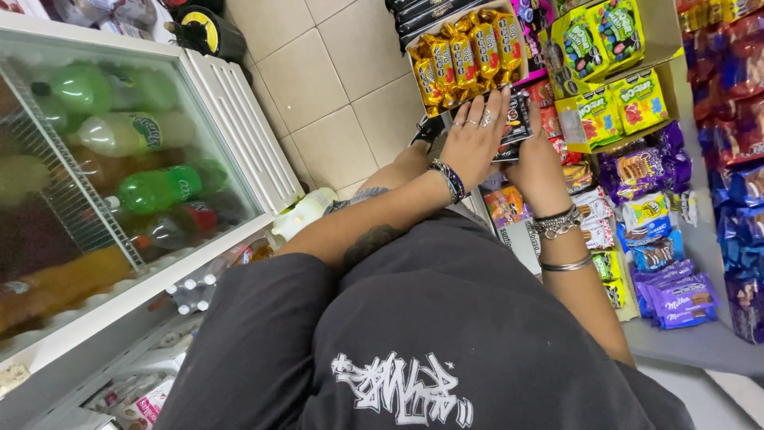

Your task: The person picks up various packages of snacks and candies and places them onto display shelves, organizing them into designated sections.

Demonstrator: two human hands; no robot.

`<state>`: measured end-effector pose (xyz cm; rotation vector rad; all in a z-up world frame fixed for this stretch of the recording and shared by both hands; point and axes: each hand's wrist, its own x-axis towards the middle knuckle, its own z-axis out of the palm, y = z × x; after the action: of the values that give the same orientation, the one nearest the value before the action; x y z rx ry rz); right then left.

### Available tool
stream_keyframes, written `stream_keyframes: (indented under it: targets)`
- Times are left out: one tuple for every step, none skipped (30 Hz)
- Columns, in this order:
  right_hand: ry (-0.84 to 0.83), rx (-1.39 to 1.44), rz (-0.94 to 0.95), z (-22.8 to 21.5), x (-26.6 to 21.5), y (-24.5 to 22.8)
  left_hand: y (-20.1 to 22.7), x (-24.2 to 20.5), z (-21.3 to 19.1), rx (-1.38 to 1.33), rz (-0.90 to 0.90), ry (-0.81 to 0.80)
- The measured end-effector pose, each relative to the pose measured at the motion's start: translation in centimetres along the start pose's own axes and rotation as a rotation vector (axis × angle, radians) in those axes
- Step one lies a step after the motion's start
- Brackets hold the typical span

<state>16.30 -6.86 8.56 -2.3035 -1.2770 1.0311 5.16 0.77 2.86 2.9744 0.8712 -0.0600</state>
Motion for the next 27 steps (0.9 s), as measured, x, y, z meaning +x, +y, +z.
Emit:
stream_keyframes:
  targets:
    - [0.001,-0.036,0.008,0.4,0.5,0.8,-0.4,0.1,-0.5,0.022,0.048,0.014]
    - [0.003,-0.071,0.017,0.9,1.0,1.6,-0.6,0.2,-0.9,0.042,0.099,0.027]
    - [0.005,-0.07,0.015,1.2,1.5,2.2,-0.9,0.2,-0.6,0.045,0.098,0.029]
    - [0.006,-0.099,0.031,1.5,2.1,2.8,-1.2,0.3,-0.3,0.023,0.092,0.041]
    - [0.007,-0.128,0.048,1.9,2.7,3.4,-1.5,0.5,0.1,0.001,0.086,0.052]
    - [0.009,-0.127,0.046,2.2,3.2,4.2,-1.8,0.6,0.1,0.004,0.086,0.054]
    - [0.012,-0.134,0.005,2.6,3.6,5.0,-2.0,0.6,0.1,-0.005,0.097,0.043]
    - [0.015,-0.138,-0.035,3.1,4.0,5.8,-2.3,0.6,0.1,-0.014,0.108,0.031]
    - [0.015,-0.136,-0.036,2.4,3.6,4.9,-2.4,0.5,0.2,-0.011,0.109,0.03]
    - [-0.012,-0.108,-0.017,1.7,3.2,4.1,-2.5,0.4,0.4,-0.004,0.119,0.047]
    - [-0.038,-0.079,0.002,1.0,2.8,3.3,-2.6,0.4,0.5,0.003,0.129,0.063]
    - [-0.038,-0.079,0.004,-0.8,1.2,1.0,-2.6,0.3,0.3,0.002,0.131,0.063]
    - [-0.022,-0.031,0.02,-2.6,-0.4,-1.2,-2.7,0.2,0.1,0.005,0.145,0.071]
    - [-0.005,0.016,0.034,-4.3,-1.9,-3.5,-2.8,0.2,-0.1,0.008,0.159,0.081]
    - [-0.005,0.016,0.035,-2.4,-1.9,-0.4,-2.8,0.2,0.0,0.008,0.159,0.08]
    - [0.078,0.037,0.088,-0.4,-1.9,2.6,-2.9,0.2,0.0,0.003,0.165,0.09]
    - [0.161,0.058,0.14,1.5,-1.9,5.7,-2.9,0.2,0.1,-0.001,0.171,0.099]
    - [0.164,0.056,0.14,1.0,-2.9,4.5,-3.0,0.2,0.0,-0.002,0.172,0.102]
    - [0.07,0.401,0.269,0.5,-3.9,3.4,-3.0,0.1,-0.1,-0.019,0.155,0.097]
    - [-0.028,0.747,0.392,0.0,-4.9,2.2,-3.0,0.1,-0.1,-0.038,0.138,0.094]
    - [-0.023,0.745,0.391,1.0,-5.0,3.0,-2.8,0.0,0.2,-0.039,0.141,0.1]
    - [-0.041,0.882,0.453,2.1,-4.8,3.6,-2.7,-0.1,0.5,-0.026,0.131,0.118]
    - [-0.06,1.018,0.515,3.2,-4.7,4.3,-2.7,-0.1,0.8,-0.013,0.121,0.137]
    - [-0.059,1.018,0.514,3.3,-4.4,3.8,-2.6,-0.1,0.0,-0.013,0.122,0.139]
    - [-0.091,1.076,0.534,3.5,-4.1,3.3,-2.6,-0.1,-0.8,0.019,0.106,0.119]
    - [-0.124,1.135,0.557,3.8,-4.1,2.8,-2.4,-0.3,-1.6,0.049,0.091,0.096]
    - [-0.124,1.135,0.56,4.8,-3.5,3.8,-2.4,-0.3,-1.4,0.048,0.092,0.094]
